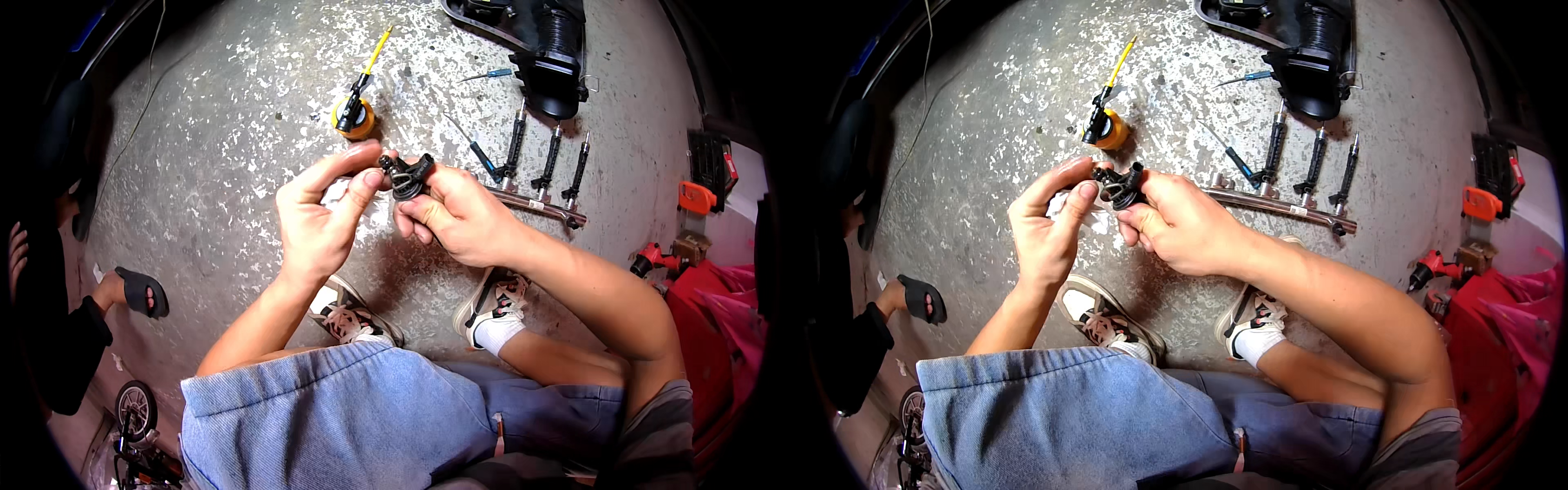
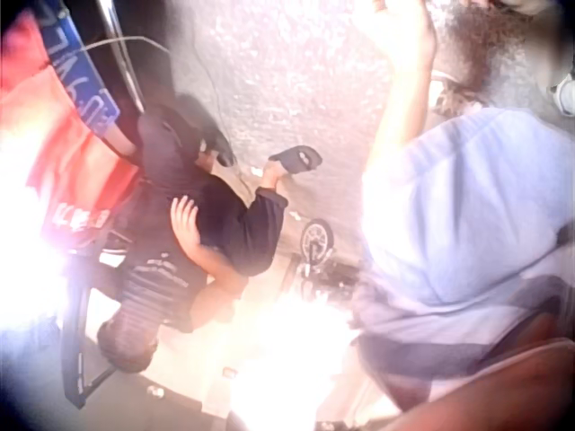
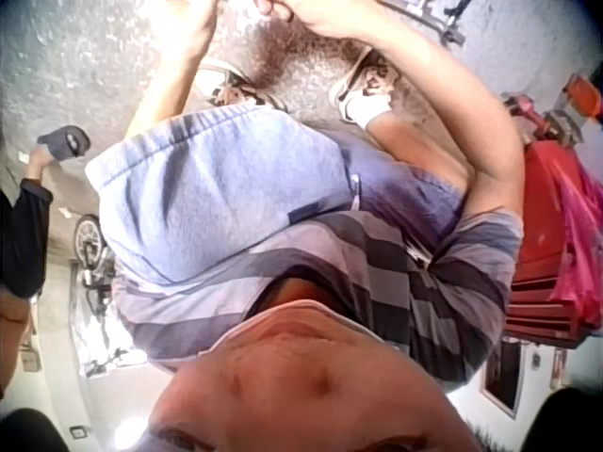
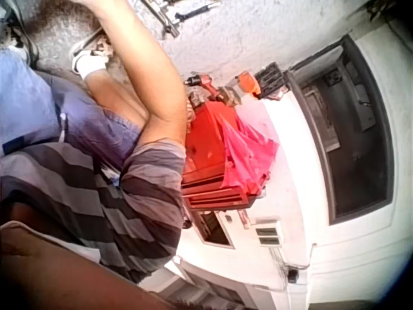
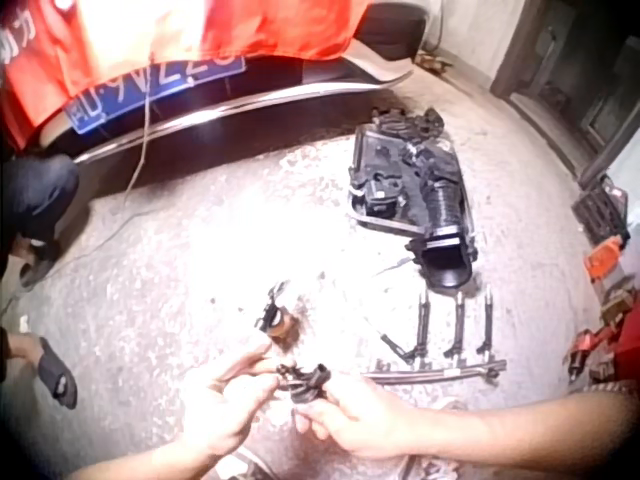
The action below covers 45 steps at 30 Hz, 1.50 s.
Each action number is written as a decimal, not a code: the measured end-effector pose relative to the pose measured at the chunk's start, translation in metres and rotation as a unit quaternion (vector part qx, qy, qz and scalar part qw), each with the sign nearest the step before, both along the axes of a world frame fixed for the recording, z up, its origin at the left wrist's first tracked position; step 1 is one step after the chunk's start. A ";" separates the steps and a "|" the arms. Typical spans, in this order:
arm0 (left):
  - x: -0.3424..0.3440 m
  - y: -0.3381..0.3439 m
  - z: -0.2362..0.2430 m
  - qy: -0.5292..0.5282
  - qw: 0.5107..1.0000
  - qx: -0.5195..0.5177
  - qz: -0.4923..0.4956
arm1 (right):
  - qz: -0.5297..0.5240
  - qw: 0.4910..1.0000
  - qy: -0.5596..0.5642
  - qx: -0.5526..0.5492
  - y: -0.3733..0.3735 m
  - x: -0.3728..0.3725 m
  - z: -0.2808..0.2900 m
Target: The person services fuel injectors by removing small clips, cleaning the components with a tool and a cloth, and then reassembling them onto a metal fuel rail.
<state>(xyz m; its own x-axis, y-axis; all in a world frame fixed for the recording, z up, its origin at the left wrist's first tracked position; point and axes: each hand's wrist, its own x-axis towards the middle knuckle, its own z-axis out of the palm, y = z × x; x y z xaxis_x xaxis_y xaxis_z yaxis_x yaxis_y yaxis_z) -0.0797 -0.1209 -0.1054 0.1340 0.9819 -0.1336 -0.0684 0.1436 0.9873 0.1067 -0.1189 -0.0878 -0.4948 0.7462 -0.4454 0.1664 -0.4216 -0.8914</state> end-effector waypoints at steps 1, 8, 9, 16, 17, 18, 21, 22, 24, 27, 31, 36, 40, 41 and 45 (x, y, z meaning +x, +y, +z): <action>0.003 0.003 -0.001 -0.051 0.998 -0.021 0.005 | -0.010 1.000 0.015 -0.015 0.002 0.000 0.003; 0.026 0.015 -0.039 0.092 0.994 -0.033 -0.044 | -0.109 0.991 0.051 -0.054 -0.016 0.031 -0.031; 0.032 0.012 -0.055 0.105 0.990 -0.083 -0.049 | -0.121 0.990 0.009 -0.077 -0.020 0.044 -0.037; 0.077 0.002 -0.123 0.354 0.898 0.034 -0.260 | -0.161 0.942 -0.281 -0.083 -0.039 0.162 -0.049; 0.088 0.002 -0.128 0.375 0.884 0.065 -0.271 | -0.178 0.937 -0.285 -0.097 -0.043 0.174 -0.044; 0.096 0.004 -0.131 0.399 0.868 0.097 -0.280 | -0.194 0.932 -0.286 -0.108 -0.045 0.183 -0.040; 0.115 0.006 -0.137 0.423 0.856 0.078 -0.286 | -0.122 0.933 -0.325 -0.098 -0.057 0.203 -0.026; 0.119 0.005 -0.139 0.422 0.856 0.059 -0.292 | -0.108 0.932 -0.333 -0.096 -0.062 0.205 -0.021; 0.121 0.001 -0.142 0.400 0.874 0.055 -0.269 | -0.111 0.934 -0.327 -0.088 -0.069 0.205 -0.016; 0.124 -0.006 -0.146 0.367 0.902 0.030 -0.224 | -0.110 0.934 -0.328 -0.087 -0.074 0.196 -0.013; 0.129 -0.011 -0.144 0.375 0.907 -0.015 -0.190 | 0.005 0.910 -0.412 -0.031 -0.067 0.187 -0.013; 0.135 -0.012 -0.133 0.330 0.917 -0.120 -0.190 | 0.018 0.857 -0.499 0.126 -0.077 0.200 -0.074; 0.122 -0.024 -0.151 0.267 0.956 -0.029 -0.120 | 0.019 0.842 -0.510 0.175 -0.057 0.188 -0.096; 0.114 -0.031 -0.165 0.244 0.965 -0.018 -0.095 | 0.033 0.846 -0.511 0.149 -0.053 0.186 -0.095; 0.086 -0.031 -0.156 0.155 0.980 -0.043 -0.120 | 0.021 0.860 -0.495 0.122 -0.049 0.169 -0.083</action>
<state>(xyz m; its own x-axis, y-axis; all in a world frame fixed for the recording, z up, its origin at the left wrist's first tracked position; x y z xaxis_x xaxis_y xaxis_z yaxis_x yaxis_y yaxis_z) 0.0062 -0.1516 -0.2611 0.2994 0.9104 -0.2857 0.2790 0.2028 0.9386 0.2756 -0.1678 -0.1704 0.0077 0.8680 -0.4965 0.9053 -0.2169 -0.3652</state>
